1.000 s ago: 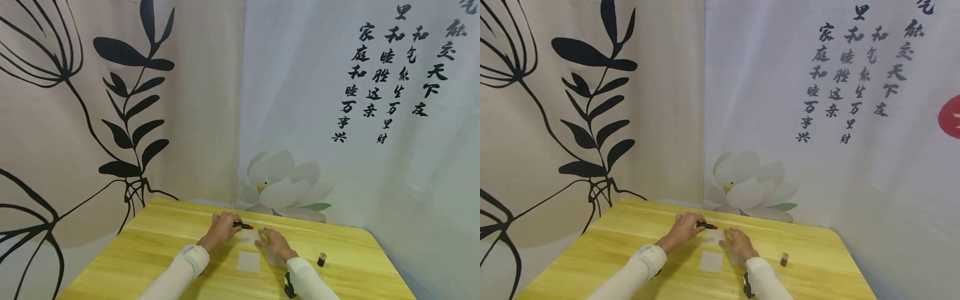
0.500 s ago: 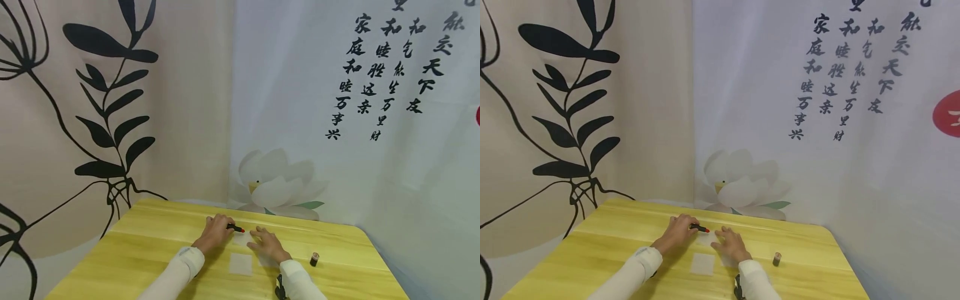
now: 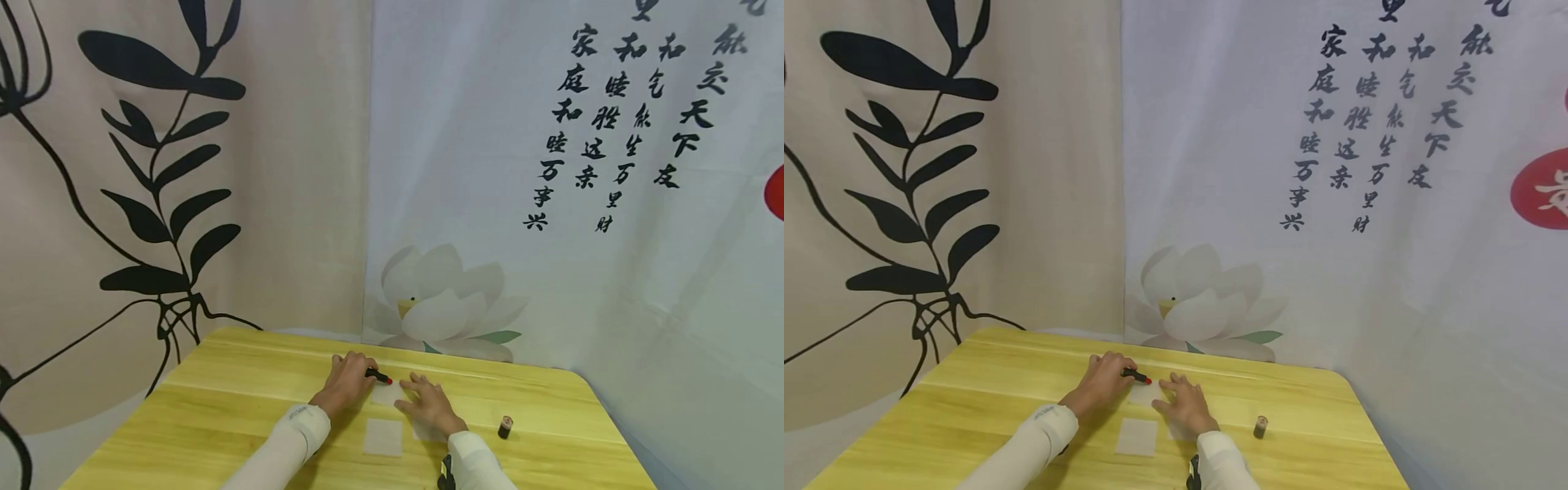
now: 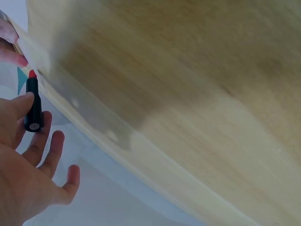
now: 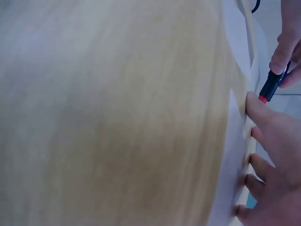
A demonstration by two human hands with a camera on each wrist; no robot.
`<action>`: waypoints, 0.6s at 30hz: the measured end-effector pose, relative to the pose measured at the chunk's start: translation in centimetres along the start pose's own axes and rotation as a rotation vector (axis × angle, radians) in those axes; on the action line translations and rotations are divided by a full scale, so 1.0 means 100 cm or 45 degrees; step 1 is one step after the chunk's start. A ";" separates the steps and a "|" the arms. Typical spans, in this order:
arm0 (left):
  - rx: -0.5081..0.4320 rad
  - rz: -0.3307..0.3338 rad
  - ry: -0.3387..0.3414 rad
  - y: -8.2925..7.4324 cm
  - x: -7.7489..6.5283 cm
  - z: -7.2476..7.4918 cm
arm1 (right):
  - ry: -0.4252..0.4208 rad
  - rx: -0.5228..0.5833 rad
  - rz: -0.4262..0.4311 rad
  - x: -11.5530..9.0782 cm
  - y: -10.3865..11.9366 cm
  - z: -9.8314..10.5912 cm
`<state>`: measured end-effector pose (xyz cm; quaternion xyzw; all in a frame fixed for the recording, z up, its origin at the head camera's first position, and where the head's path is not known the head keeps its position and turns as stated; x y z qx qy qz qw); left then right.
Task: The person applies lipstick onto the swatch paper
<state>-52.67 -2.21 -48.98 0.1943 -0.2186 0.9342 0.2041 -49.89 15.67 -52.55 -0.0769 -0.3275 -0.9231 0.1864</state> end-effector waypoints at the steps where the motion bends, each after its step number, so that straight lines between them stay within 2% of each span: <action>1: -0.002 -0.002 0.000 0.000 0.000 0.001 | 0.001 -0.004 -0.002 0.000 0.000 0.000; 18: 0.063 -0.072 -0.006 -0.005 -0.001 0.003 | -0.002 0.026 0.002 -0.002 0.002 0.001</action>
Point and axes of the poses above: each hand's wrist, its own x-axis towards the middle knuckle, its own z-axis out of the back of the hand, y = z × x, the point moved 6 cm from there along x, towards the middle knuckle, and after that the axes turned 8 degrees about -y, right-handed, at the moved point
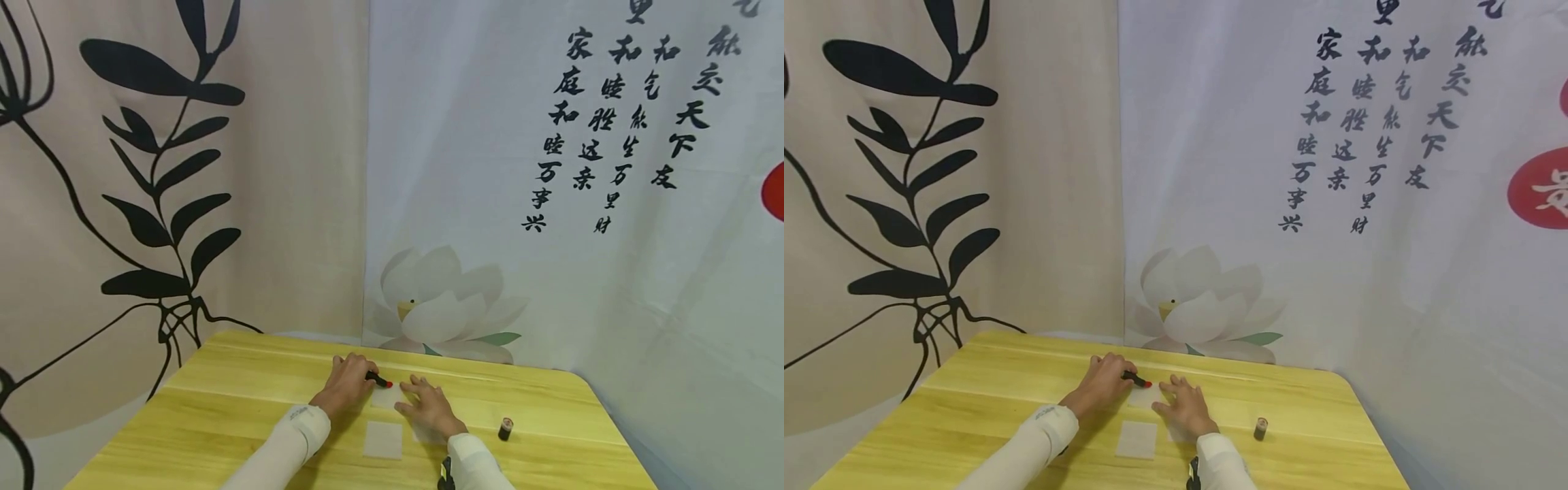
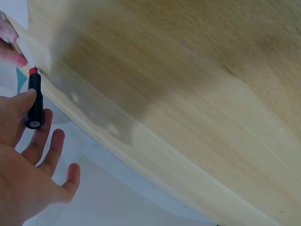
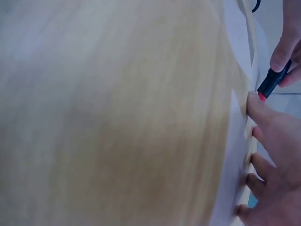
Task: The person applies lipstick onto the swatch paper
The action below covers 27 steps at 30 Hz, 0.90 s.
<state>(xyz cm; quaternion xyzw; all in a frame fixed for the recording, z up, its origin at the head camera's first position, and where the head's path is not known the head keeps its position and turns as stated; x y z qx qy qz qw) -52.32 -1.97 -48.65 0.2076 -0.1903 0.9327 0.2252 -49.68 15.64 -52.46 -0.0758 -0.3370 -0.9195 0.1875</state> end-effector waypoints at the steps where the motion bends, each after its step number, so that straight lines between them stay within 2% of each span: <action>1: 0.008 -0.004 -0.003 0.000 0.000 0.000 | 0.000 0.001 0.006 0.000 0.000 -0.001; 7: -0.004 -0.007 0.012 0.002 -0.003 0.002 | 0.003 0.004 0.013 0.002 0.000 -0.002; 11: -0.003 -0.046 0.018 -0.001 -0.005 0.004 | 0.010 0.004 0.001 0.001 0.000 -0.003; 15: 0.060 -0.095 0.017 -0.003 -0.006 0.004 | 0.017 -0.009 -0.006 0.000 -0.001 -0.005; 27: 0.058 -0.144 0.011 -0.010 -0.011 0.010 | 0.002 -0.017 0.009 -0.001 0.001 -0.002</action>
Point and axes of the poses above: each hand's wrist, its own x-axis towards the middle knuckle, its own z-axis out of the back of the hand, y = z × x, the point moved 6 cm from there along x, towards the middle knuckle, and after that the axes turned 8 degrees about -y, right-handed, at the moved point
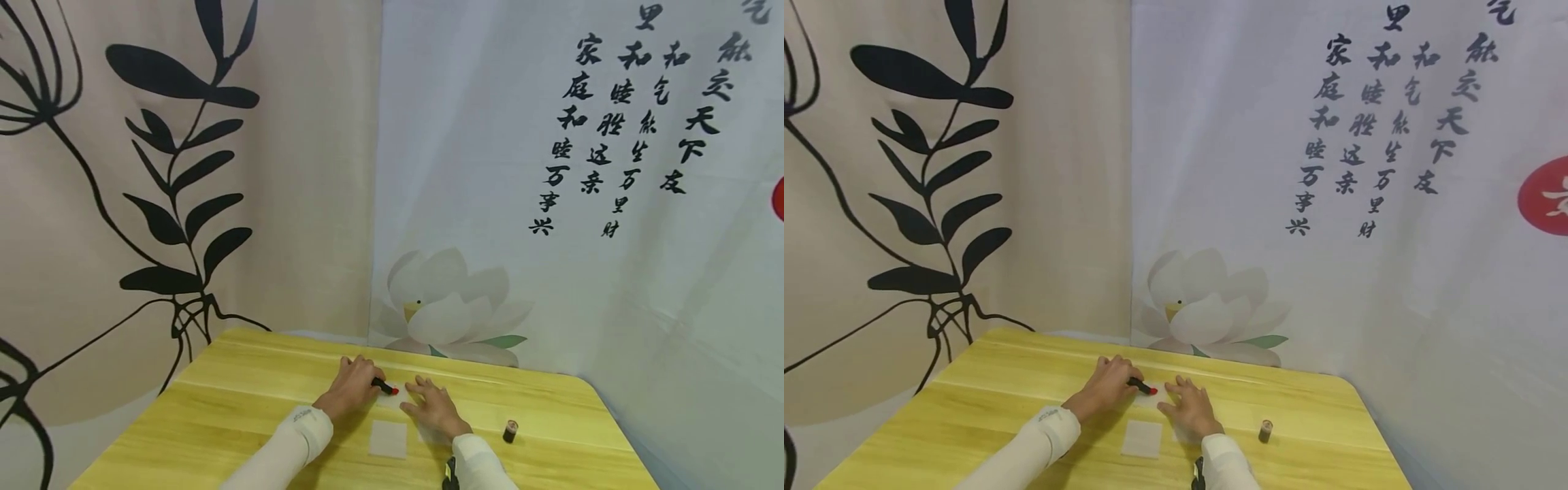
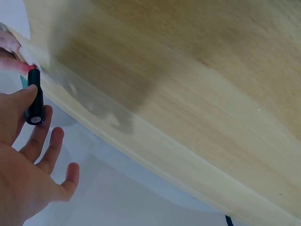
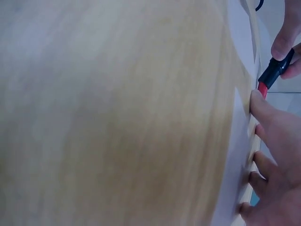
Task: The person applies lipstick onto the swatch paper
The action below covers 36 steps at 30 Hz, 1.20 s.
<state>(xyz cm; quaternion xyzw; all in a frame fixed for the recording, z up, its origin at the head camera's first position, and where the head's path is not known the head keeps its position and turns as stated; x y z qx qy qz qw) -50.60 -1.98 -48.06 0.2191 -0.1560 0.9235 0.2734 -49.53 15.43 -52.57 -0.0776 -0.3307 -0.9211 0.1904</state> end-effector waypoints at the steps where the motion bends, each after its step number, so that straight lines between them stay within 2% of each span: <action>1: -0.005 -0.002 0.001 -0.001 -0.001 0.000 | -0.001 -0.003 -0.001 0.000 0.000 0.000; 11: 0.040 -0.050 0.006 -0.002 -0.008 0.003 | 0.009 -0.012 -0.001 0.000 -0.003 -0.003; 19: -0.020 -0.053 0.014 -0.005 -0.018 0.005 | 0.008 -0.018 0.009 -0.002 0.001 -0.002; 26: -0.013 -0.054 0.022 -0.007 -0.021 0.004 | 0.010 0.009 0.020 -0.003 0.001 -0.001; 29: -0.024 -0.026 0.030 -0.006 -0.024 0.003 | 0.009 0.013 0.022 -0.003 0.000 -0.002; 36: -0.111 0.113 0.026 0.004 -0.032 0.003 | 0.014 0.032 0.015 -0.004 0.000 -0.002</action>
Point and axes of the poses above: each hand's wrist, its own x-axis towards the middle knuckle, its own z-axis out of the back of the hand, y = z × x, the point moved 6 cm from there along x, towards the middle knuckle, and after that the axes turned 8 degrees about -y, right-handed, at the moved point
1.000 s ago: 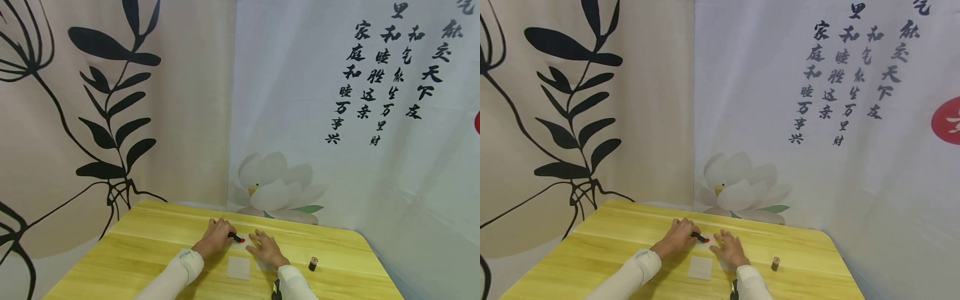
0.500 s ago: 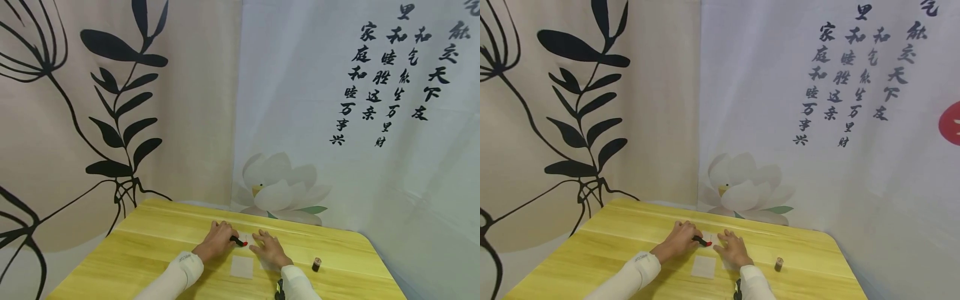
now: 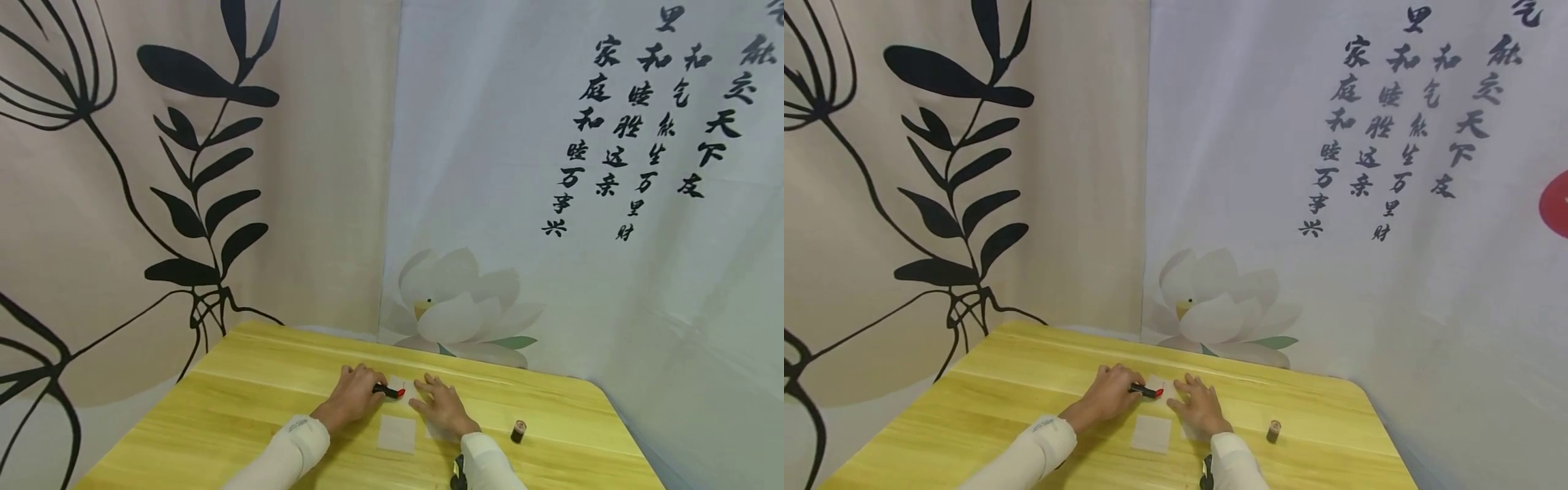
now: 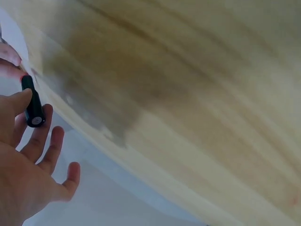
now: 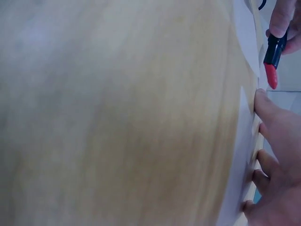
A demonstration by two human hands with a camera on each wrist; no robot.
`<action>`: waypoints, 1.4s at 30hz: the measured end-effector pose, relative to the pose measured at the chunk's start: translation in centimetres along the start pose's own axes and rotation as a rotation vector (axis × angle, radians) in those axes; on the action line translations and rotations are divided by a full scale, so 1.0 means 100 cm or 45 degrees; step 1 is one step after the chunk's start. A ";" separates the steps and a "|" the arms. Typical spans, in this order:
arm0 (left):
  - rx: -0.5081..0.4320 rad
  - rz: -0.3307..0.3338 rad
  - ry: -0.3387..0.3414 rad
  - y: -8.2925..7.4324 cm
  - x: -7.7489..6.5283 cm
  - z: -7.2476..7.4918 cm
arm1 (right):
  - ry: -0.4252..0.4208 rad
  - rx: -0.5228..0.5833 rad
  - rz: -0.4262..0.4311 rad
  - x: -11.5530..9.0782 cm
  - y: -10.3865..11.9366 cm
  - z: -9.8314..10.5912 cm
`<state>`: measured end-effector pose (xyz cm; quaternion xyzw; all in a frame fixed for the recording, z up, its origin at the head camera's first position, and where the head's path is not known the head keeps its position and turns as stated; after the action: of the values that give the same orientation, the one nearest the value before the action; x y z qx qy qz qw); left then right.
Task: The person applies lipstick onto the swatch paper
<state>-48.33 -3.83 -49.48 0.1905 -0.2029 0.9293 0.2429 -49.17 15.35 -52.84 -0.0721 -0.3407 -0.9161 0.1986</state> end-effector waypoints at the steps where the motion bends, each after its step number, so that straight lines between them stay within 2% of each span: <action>1: -0.002 0.013 -0.002 0.002 -0.001 0.000 | -0.004 0.000 0.001 0.000 0.001 0.001; 6: -0.074 0.065 -0.046 0.006 -0.002 0.004 | -0.024 -0.009 0.011 0.002 0.001 0.002; 13: -0.299 0.130 -0.191 -0.001 -0.010 0.018 | -0.033 -0.007 0.012 -0.003 -0.003 -0.001; 18: -0.437 0.164 -0.257 -0.007 -0.012 0.022 | -0.059 -0.028 -0.011 -0.009 -0.005 0.007; 25: -0.547 0.237 -0.310 -0.010 -0.014 0.029 | -0.109 -0.086 0.018 -0.010 -0.003 0.021; 29: -0.645 0.242 -0.332 -0.012 -0.017 0.030 | -0.230 -0.009 0.028 -0.007 0.002 0.026; 34: -0.739 0.203 -0.369 -0.017 -0.021 0.029 | -0.380 0.219 0.093 -0.006 0.025 0.026; 38: -0.829 0.164 -0.385 -0.024 -0.023 0.028 | -0.388 0.378 0.069 -0.007 0.048 0.022; 42: -0.902 0.157 -0.375 -0.032 -0.025 0.028 | -0.415 0.457 -0.002 -0.010 0.069 0.023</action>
<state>-43.88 -3.47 -47.35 0.2136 -0.5552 0.7771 0.2055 -45.47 12.41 -47.27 -0.1824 -0.5257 -0.8172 0.1499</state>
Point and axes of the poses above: each hand's wrist, its own x-axis towards the middle knuckle, its own z-axis out of the back of the hand, y = z × x, the point moved 6 cm from there along x, towards the middle knuckle, and after that the axes turned 8 degrees about -y, right-handed, at the moved point
